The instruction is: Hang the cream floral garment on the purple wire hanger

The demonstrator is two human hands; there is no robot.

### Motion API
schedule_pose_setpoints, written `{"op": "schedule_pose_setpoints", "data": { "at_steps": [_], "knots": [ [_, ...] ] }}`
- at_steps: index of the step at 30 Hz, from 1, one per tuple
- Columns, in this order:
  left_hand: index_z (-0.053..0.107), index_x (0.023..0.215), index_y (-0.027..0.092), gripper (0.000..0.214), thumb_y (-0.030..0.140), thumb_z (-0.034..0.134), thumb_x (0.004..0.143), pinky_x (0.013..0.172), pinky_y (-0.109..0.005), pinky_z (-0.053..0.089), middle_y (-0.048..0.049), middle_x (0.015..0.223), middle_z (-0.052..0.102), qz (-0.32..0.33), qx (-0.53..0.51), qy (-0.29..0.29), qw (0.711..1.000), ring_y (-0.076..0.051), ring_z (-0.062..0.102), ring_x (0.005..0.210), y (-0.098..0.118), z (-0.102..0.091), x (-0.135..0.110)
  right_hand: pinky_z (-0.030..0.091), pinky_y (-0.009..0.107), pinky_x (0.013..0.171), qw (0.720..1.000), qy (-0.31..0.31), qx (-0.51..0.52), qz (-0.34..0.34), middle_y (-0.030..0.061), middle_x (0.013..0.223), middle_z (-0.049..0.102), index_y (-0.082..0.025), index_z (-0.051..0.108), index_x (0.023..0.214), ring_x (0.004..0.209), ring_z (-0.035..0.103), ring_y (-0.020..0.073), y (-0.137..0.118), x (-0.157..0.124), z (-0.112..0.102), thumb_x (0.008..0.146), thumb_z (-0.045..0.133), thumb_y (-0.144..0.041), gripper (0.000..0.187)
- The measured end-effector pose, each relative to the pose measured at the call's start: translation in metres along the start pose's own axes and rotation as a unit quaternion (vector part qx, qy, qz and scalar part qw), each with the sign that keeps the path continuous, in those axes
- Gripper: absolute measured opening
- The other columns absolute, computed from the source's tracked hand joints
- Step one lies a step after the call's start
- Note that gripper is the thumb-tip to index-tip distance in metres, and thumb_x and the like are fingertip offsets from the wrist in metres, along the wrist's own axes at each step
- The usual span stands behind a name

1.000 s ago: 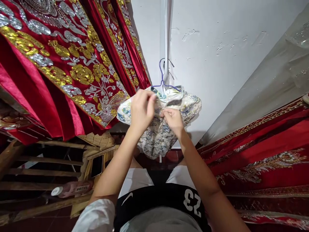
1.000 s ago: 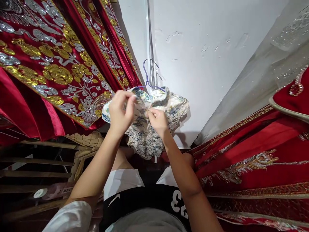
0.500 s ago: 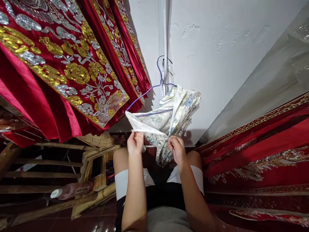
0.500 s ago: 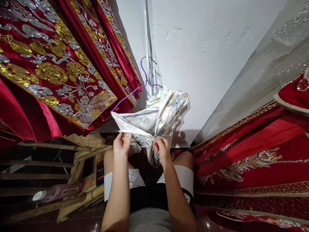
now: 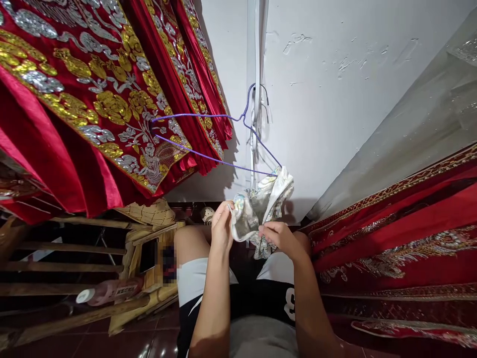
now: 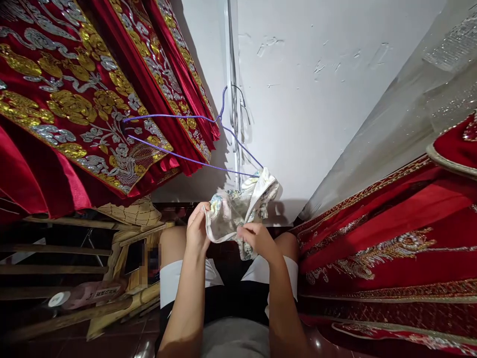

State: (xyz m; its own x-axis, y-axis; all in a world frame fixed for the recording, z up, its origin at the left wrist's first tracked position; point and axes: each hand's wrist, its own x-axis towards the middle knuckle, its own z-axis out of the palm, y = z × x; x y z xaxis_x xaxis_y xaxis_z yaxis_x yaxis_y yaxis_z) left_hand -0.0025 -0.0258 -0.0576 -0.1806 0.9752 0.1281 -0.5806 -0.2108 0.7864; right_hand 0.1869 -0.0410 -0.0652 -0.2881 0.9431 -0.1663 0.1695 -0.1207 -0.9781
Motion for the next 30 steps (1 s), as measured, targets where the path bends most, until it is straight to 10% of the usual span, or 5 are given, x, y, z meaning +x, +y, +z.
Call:
{"op": "schedule_pose_setpoints", "data": {
  "at_steps": [9,14,18,24,30],
  "knots": [
    [0.079,0.092,0.022,0.018,0.035,0.067,0.096,0.111,-0.042,0.044,-0.0103,0.109,0.070,0.111,0.310,-0.223,0.918,-0.028,0.061,0.127,0.009,0.030,-0.028,0.046,0.044,0.108,0.962,0.042,0.267,-0.031,0.0107,0.113,0.073,-0.024,0.073,0.114,0.128,0.058,0.0307,-0.007,0.011,0.042,0.084,0.040,-0.087,0.077],
    [0.077,0.095,0.021,0.023,0.041,0.065,0.096,0.106,-0.040,0.046,-0.0112,0.128,0.065,0.128,0.352,-0.103,0.921,-0.028,0.060,0.124,0.009,0.013,-0.019,0.053,0.041,0.093,0.973,-0.163,0.165,-0.015,0.0058,0.098,0.075,-0.022,0.074,0.106,0.100,0.068,0.0270,-0.012,0.002,0.037,0.079,0.074,-0.060,0.047],
    [0.067,0.105,0.019,0.042,0.055,0.045,0.103,0.091,-0.034,0.049,-0.0085,0.109,0.070,0.015,0.356,-0.220,0.908,-0.025,0.065,0.105,0.003,-0.015,-0.022,0.049,0.029,0.062,0.996,-0.078,0.038,-0.022,0.0004,0.069,0.068,-0.020,0.068,0.074,0.067,0.061,0.0184,-0.018,0.006,0.014,0.066,0.080,-0.030,0.017],
    [0.057,0.074,0.020,0.045,0.053,0.042,0.101,0.062,-0.029,0.035,-0.0032,0.065,0.062,-0.083,0.651,-0.237,0.717,-0.022,0.060,0.064,0.003,-0.063,-0.039,0.047,0.029,0.062,0.972,0.098,-0.027,-0.211,0.0022,0.075,0.071,-0.019,0.076,0.091,0.067,0.061,0.0185,-0.052,0.051,-0.039,0.071,0.068,-0.024,0.023],
    [0.067,0.088,0.019,0.040,0.036,0.034,0.102,0.089,-0.044,0.049,-0.0130,0.089,0.075,-0.020,0.791,-0.226,0.569,-0.032,0.070,0.094,0.053,-0.071,-0.008,0.039,0.027,0.060,0.954,0.141,-0.083,-0.252,-0.0020,0.074,0.061,-0.020,0.066,0.123,0.059,0.043,0.0140,-0.079,0.126,-0.050,0.075,0.058,-0.020,0.049]
  ]
}}
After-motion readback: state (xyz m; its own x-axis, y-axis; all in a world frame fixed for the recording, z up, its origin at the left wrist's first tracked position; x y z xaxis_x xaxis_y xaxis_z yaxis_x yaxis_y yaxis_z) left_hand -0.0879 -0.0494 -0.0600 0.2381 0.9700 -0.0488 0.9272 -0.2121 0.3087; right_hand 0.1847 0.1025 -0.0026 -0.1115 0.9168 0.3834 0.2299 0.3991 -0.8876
